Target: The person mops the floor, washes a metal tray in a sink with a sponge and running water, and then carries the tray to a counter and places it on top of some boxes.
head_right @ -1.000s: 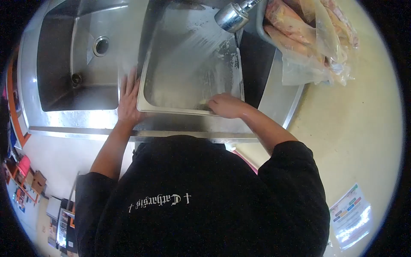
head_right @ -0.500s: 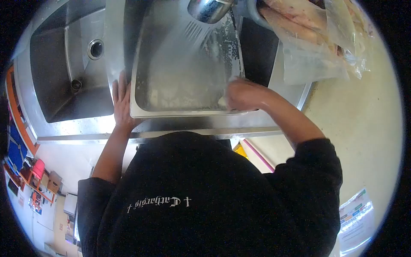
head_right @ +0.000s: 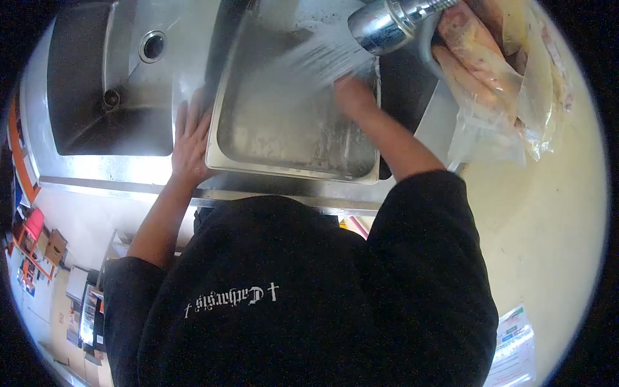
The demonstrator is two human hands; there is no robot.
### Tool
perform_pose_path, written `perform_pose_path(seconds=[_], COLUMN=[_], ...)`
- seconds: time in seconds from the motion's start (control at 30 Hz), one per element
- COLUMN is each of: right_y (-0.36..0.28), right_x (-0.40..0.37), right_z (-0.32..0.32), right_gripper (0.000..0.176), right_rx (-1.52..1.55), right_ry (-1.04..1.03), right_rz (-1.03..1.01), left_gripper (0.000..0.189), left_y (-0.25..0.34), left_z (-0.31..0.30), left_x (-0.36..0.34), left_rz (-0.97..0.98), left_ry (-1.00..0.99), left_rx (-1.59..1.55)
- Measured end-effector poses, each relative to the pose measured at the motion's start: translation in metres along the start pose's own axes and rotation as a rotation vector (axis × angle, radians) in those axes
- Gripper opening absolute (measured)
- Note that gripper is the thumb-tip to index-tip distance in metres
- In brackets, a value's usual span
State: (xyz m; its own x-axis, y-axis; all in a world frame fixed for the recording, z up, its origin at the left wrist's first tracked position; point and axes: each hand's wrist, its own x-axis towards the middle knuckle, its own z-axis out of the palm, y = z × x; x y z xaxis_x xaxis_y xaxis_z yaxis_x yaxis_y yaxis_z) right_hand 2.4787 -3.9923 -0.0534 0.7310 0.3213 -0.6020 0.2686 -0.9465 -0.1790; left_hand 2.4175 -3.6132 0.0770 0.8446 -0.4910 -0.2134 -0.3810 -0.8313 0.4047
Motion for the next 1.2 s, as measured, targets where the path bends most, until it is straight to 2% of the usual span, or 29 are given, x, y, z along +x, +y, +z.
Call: perform_pose_path(seconds=[0.07, 0.13, 0.23, 0.33, 0.37, 0.43, 0.53, 0.6, 0.63, 0.7, 0.77, 0.83, 0.87, 0.9, 0.93, 0.97, 1.0, 1.07, 1.13, 1.2], right_y=[-0.041, -0.051, -0.071, -0.062, -0.05, -0.051, -0.071, -0.081, -0.089, -0.077, -0.032, 0.007, 0.005, -0.008, -0.054, -0.091, -0.128, -0.143, -0.116, -0.065], right_x=[-0.054, -0.1, -0.101, -0.044, -0.009, 0.014, 0.03, 0.008, -0.019, -0.034, -0.024, 0.036, 0.066, 0.084, 0.074, 0.051, 0.027, -0.003, -0.025, 0.014], right_z=[-0.043, -0.04, -0.064, -0.01, 0.001, 0.009, -0.027, -0.006, 0.022, 0.019, 0.022, 0.057, 0.085, 0.099, 0.06, 0.043, 0.025, 0.027, -0.009, 0.023], right_gripper=[0.031, 0.026, 0.026, 0.042, 0.04, 0.04, 0.045, 0.048, 0.049, 0.036, 0.033, 0.033, 0.033, 0.033, 0.034, 0.035, 0.036, 0.038, 0.041, 0.034], right_rx=[-0.013, 0.27, 0.423, 0.303, 0.226, 0.166, 0.183, 0.233, 0.281, 0.186, 0.107, 0.48, 0.881, 1.282, 0.889, 0.681, 0.47, 0.431, 0.379, 0.399], right_ry=[-0.368, -0.375, -0.449, -0.196, -0.014, 0.084, -0.157, -0.209, -0.17, 0.123, 0.116, -0.036, -0.033, -0.027, -0.058, -0.001, 0.076, 0.118, -0.113, 0.293], right_rz=[-0.007, -0.047, -0.091, -0.085, -0.129, -0.159, -0.152, -0.156, -0.165, -0.315, -0.285, -0.123, -0.058, 0.013, 0.006, -0.099, -0.188, -0.362, -0.354, -0.312], left_gripper=[0.077, 0.077, 0.078, 0.078, 0.078, 0.077, 0.082, 0.084, 0.084, 0.084, 0.084, 0.085, 0.085, 0.075, 0.065, 0.056, 0.056, 0.056, 0.056, 0.056], left_y=[0.0, -0.002, -0.002, -0.003, -0.003, -0.002, -0.003, -0.003, -0.004, -0.006, -0.007, -0.006, -0.005, -0.005, -0.002, -0.001, -0.001, -0.002, -0.003, -0.003], left_z=[-0.001, 0.003, 0.002, 0.002, 0.002, 0.0, 0.004, 0.008, 0.009, 0.01, 0.011, 0.009, 0.009, 0.008, 0.006, 0.006, 0.005, 0.005, 0.006, 0.008], left_x=[0.0, -0.003, -0.002, 0.0, -0.001, -0.002, 0.0, -0.002, -0.002, -0.003, -0.003, -0.001, -0.002, -0.002, -0.002, -0.001, 0.0, -0.001, -0.002, -0.002], left_rz=[0.011, 0.006, -0.003, 0.003, 0.008, 0.016, 0.014, 0.009, 0.009, 0.012, 0.011, 0.0, -0.009, -0.002, 0.001, 0.0, 0.004, 0.02, 0.016, 0.003], left_ry=[-0.002, -0.009, -0.02, -0.034, -0.043, -0.071, -0.062, -0.057, -0.055, -0.058, -0.054, -0.105, -0.136, -0.104, -0.072, -0.03, -0.021, -0.01, -0.044, -0.053], left_rx=[-0.007, -0.007, -0.017, -0.022, -0.022, 0.012, 0.078, 0.095, 0.1, 0.108, 0.113, 0.148, 0.163, 0.12, 0.074, 0.029, 0.024, 0.013, 0.06, 0.073])
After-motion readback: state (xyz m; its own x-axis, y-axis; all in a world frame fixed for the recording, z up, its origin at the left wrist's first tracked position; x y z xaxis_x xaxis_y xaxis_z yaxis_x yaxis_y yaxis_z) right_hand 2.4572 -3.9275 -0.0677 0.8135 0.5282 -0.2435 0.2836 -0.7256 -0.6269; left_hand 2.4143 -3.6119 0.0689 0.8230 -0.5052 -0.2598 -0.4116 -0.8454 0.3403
